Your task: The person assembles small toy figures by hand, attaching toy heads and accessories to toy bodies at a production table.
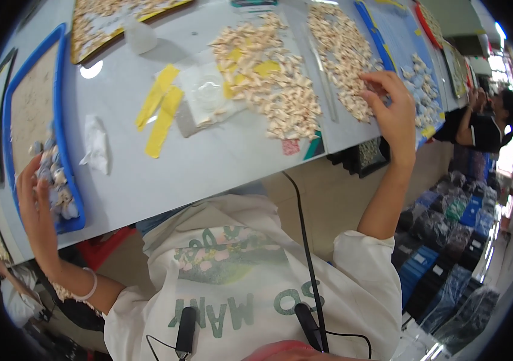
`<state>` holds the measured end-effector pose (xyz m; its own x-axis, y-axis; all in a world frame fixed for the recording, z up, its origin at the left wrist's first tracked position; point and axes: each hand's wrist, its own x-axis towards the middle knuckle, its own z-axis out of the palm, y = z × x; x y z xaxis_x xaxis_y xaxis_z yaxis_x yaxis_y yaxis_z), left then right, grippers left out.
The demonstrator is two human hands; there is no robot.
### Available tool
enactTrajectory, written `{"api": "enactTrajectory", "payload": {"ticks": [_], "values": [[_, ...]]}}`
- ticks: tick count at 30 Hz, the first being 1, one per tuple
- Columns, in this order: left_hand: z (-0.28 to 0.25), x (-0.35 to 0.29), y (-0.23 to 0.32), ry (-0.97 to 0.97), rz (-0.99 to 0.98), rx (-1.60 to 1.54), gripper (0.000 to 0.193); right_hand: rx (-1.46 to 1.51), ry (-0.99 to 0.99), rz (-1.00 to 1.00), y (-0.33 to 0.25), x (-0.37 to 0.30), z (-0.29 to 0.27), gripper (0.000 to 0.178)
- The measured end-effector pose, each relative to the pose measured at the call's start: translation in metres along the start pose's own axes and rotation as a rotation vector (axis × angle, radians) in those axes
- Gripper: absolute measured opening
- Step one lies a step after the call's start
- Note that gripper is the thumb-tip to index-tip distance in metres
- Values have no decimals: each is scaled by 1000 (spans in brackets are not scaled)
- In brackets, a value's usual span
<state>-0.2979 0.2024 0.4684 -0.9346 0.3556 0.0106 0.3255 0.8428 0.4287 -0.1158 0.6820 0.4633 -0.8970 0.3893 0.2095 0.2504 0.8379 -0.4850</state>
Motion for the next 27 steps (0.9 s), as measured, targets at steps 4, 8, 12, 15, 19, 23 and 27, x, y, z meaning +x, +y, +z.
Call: {"api": "enactTrajectory", "payload": {"ticks": [4, 8, 12, 15, 19, 23, 27], "values": [[29, 1, 35, 189, 154, 66, 22, -88, 24, 3, 9, -3, 9, 12], [33, 9, 45, 304, 136, 16, 15, -65, 32, 50, 17, -10, 4, 8], [32, 12, 26, 439, 82, 63, 13, -63, 10, 19, 20, -8, 3, 8], [30, 12, 20, 465, 124, 243, 11, -104, 19, -48, 16, -8, 5, 7], [25, -1, 21, 337, 163, -30, 12, -100, 113, -82, 18, -10, 9, 7], [18, -11, 17, 287, 113, -173, 14, -79, 253, 27, 17, -13, 10, 8], [11, -15, 15, 461, 174, -260, 17, -16, 239, 63, 28, -11, 5, 12]]}}
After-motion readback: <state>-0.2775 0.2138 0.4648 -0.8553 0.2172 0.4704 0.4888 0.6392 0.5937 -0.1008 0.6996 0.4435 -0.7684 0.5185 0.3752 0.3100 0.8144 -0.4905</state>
